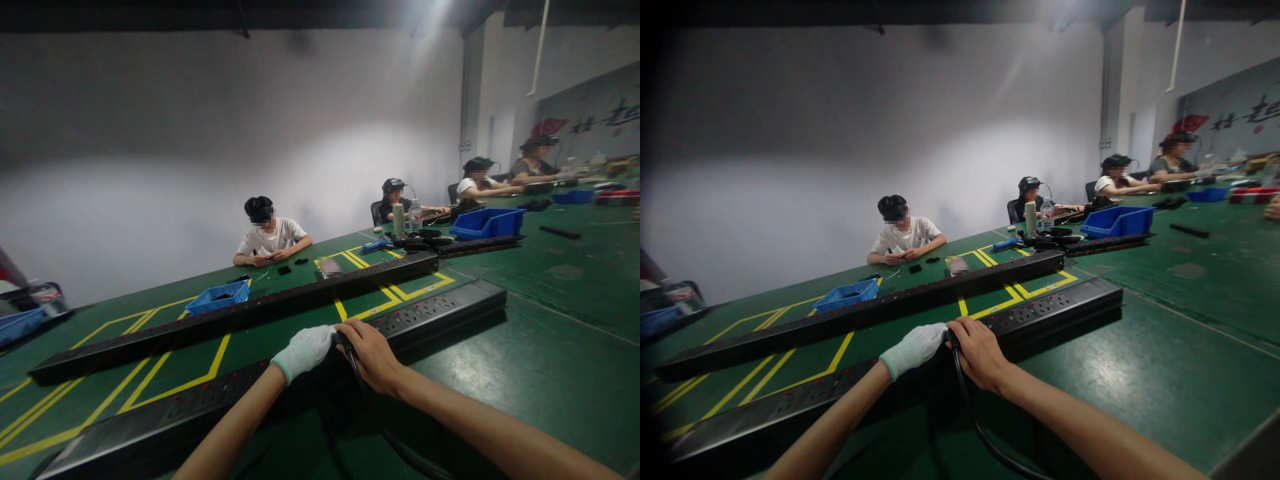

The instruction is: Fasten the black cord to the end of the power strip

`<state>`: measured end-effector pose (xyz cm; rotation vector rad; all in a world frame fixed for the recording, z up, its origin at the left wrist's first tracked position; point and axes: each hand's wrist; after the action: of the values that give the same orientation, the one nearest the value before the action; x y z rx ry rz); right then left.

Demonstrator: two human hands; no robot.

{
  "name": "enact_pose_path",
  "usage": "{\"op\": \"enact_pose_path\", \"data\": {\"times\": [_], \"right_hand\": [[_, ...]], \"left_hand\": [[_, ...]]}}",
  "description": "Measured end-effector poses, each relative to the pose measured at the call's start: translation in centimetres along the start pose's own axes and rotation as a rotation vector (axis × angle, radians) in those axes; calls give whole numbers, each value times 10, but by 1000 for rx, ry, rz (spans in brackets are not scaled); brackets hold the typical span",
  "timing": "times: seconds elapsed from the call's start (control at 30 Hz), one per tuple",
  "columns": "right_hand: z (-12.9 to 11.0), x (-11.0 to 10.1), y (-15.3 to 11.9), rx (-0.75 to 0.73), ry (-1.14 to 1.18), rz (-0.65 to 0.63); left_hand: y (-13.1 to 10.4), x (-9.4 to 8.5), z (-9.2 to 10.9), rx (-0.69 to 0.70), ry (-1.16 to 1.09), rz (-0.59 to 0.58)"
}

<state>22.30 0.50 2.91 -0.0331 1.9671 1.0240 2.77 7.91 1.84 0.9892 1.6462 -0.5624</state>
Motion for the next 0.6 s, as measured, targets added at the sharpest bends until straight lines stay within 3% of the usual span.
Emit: {"op": "enact_pose_path", "data": {"times": [0.47, 0.6], "right_hand": [[3, 0, 0, -18, -13, -8], [2, -1, 5, -22, 14, 54]], "left_hand": [[1, -14, 6, -41, -16, -69], [2, -17, 7, -64, -25, -87]]}}
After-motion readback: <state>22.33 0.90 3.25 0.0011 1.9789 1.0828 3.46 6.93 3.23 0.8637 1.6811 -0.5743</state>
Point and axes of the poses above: each hand's wrist, its own y-axis towards the middle knuckle, its own x-axis out of the palm, z = x × y, and after that the axes turned 3 degrees about x, right-handed
